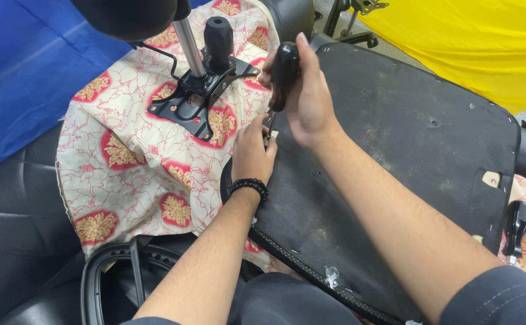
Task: The person uses a screwdriver to tighten screws into the underside of an office chair seat. They repeatedly insert screws and turn the screwdriver to secure the seat to its mounting bracket.
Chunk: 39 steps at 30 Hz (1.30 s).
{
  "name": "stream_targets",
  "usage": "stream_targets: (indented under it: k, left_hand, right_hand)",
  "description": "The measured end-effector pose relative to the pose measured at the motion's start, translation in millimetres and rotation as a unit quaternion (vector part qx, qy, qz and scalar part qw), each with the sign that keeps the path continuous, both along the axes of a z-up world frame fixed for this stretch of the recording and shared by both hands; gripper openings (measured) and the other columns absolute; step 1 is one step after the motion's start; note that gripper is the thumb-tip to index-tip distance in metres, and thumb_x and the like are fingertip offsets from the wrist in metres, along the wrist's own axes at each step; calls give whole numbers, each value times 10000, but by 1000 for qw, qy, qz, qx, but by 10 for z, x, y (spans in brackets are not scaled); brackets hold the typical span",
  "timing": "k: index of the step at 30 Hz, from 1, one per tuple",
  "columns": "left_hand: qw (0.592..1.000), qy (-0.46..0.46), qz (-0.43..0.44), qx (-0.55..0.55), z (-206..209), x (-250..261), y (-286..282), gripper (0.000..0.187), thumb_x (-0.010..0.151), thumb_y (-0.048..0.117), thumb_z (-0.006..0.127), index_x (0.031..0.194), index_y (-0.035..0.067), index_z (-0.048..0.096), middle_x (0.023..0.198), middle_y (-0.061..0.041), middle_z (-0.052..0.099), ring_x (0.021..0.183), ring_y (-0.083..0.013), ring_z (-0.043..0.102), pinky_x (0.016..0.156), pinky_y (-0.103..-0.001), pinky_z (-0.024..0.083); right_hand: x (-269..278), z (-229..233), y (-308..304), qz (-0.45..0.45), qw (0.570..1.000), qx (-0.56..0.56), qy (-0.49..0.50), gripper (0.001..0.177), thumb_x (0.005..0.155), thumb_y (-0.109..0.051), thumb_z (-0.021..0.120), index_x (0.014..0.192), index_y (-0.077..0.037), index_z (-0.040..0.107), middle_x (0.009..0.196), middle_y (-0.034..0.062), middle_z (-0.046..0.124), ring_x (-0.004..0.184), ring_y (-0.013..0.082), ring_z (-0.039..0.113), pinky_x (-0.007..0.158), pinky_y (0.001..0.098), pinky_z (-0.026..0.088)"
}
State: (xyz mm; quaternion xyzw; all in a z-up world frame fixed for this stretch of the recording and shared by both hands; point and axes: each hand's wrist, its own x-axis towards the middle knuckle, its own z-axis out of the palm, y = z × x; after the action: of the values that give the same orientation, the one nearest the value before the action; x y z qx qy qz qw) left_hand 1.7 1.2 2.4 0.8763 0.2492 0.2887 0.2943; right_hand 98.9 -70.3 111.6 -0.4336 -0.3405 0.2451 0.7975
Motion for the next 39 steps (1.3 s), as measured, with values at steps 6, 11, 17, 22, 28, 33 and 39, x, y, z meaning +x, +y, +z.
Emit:
stream_targets:
  k: [6, 11, 17, 22, 28, 33, 39]
  left_hand:
    - [1000, -2, 2, 18, -20, -13, 3, 448, 908, 143, 695, 1330, 149, 546, 1021, -31, 672, 1071, -260, 610, 1004, -438, 457]
    - [1000, -11, 3, 27, -40, -13, 4, 431, 908, 138, 689, 1319, 151, 559, 1019, -39, 662, 1060, -258, 609, 1002, -433, 458]
    - [997, -23, 10, 68, -98, -12, 17, 257, 915, 173, 711, 1162, 143, 644, 1048, -44, 643, 1068, -271, 601, 994, -440, 461]
    - [996, -9, 10, 86, -128, 110, 94, 121, 887, 185, 744, 984, 146, 682, 1049, -50, 627, 1053, -281, 609, 958, -463, 468]
    - [995, 27, -46, 89, -96, 197, 290, 213, 814, 252, 804, 880, 108, 662, 1096, -104, 663, 1024, -330, 645, 854, -472, 508]
    - [991, 100, -76, 42, -88, 254, 370, 238, 864, 302, 790, 905, 103, 666, 872, -115, 740, 904, -339, 705, 849, -465, 529]
    - [992, 91, -91, 3, -148, 262, 421, 146, 903, 254, 724, 928, 111, 731, 890, -123, 759, 900, -326, 725, 842, -447, 547]
  right_hand:
    - [23, 1, -90, -24, 998, 47, 20, 619, 1097, -619, 366, 894, -76, 581, 721, 54, 521, 678, 181, 526, 718, 359, 462]
    - [107, 51, -297, -74, 993, 76, -54, 583, 1128, -634, 382, 1154, -75, 546, 832, 68, 558, 770, 181, 591, 780, 346, 510]
    - [229, 31, -847, -273, 929, -222, -118, 428, 1066, -451, 534, 1329, -121, 460, 956, -8, 572, 726, 75, 581, 635, 259, 502]
    - [345, -151, -1348, -316, 875, -362, -64, 397, 993, -274, 663, 1290, -40, 540, 944, 26, 627, 677, 116, 641, 569, 279, 552]
    - [430, -378, -2178, -423, 736, -513, -128, 431, 992, -260, 757, 1293, 18, 622, 894, 88, 670, 626, 174, 659, 507, 324, 534]
    - [442, -648, -3132, -499, 704, -504, -25, 486, 941, -233, 733, 1368, -93, 548, 946, 148, 663, 598, 183, 644, 461, 365, 514]
    - [687, -1283, -4041, -487, 617, -617, -47, 493, 936, -182, 699, 1416, -116, 605, 1075, 216, 712, 774, 282, 697, 648, 436, 554]
